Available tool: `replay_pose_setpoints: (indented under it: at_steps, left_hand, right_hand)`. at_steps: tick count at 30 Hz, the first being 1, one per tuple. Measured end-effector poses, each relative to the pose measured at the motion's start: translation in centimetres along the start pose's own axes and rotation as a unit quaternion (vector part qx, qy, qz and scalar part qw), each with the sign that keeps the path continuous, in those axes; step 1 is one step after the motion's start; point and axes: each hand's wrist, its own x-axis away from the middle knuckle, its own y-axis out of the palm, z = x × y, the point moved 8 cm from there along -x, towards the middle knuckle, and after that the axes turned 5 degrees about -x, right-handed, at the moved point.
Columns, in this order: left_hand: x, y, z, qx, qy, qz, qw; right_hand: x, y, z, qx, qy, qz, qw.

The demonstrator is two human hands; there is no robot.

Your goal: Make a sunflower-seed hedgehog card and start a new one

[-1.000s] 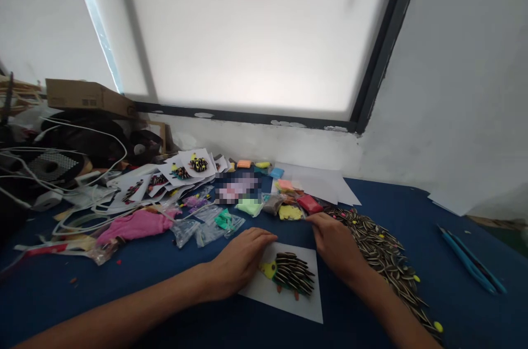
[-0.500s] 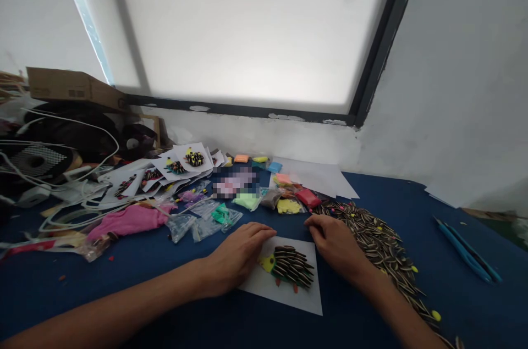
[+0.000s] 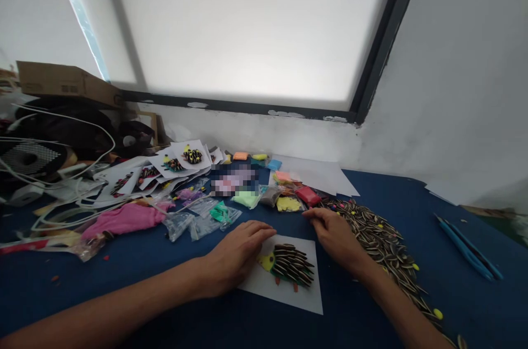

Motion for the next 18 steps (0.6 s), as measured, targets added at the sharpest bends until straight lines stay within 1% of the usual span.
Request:
replay_pose_setpoints:
  at_steps: [3, 6, 9, 11, 15, 18]
  left_hand:
    - [0.0, 0.0, 0.0, 0.000, 0.002, 0.001, 1.000]
    - [0.0, 0.1, 0.0, -0.003, 0.001, -0.002, 1.000]
    - [0.1, 0.1, 0.0, -0.003, 0.002, 0.000, 1.000]
    - [0.1, 0.1, 0.1, 0.000, 0.005, 0.000, 1.000]
    - [0.1, 0.1, 0.0, -0.001, 0.010, 0.013, 1.000]
    - [0.1, 0.2, -0.1, -0.007, 0.015, 0.017, 1.000]
  right_hand:
    - [-0.6, -0.6, 1.5, 0.001, 0.010, 0.024, 1.000]
    - [-0.7, -1.7, 3.0, 0.005, 0.018, 0.051, 0.999]
    - [-0.4, -2.6, 3.6, -0.005, 0.028, 0.066, 0.997]
    - [-0.4, -2.5, 3.2, -0.025, 0.031, 0.049, 0.998]
    - [-0.6, -0.5, 1.6, -0.064, 0.012, -0.019, 0.998]
    - [-0.9, -0.1, 1.4, -0.056, 0.008, -0.019, 0.998]
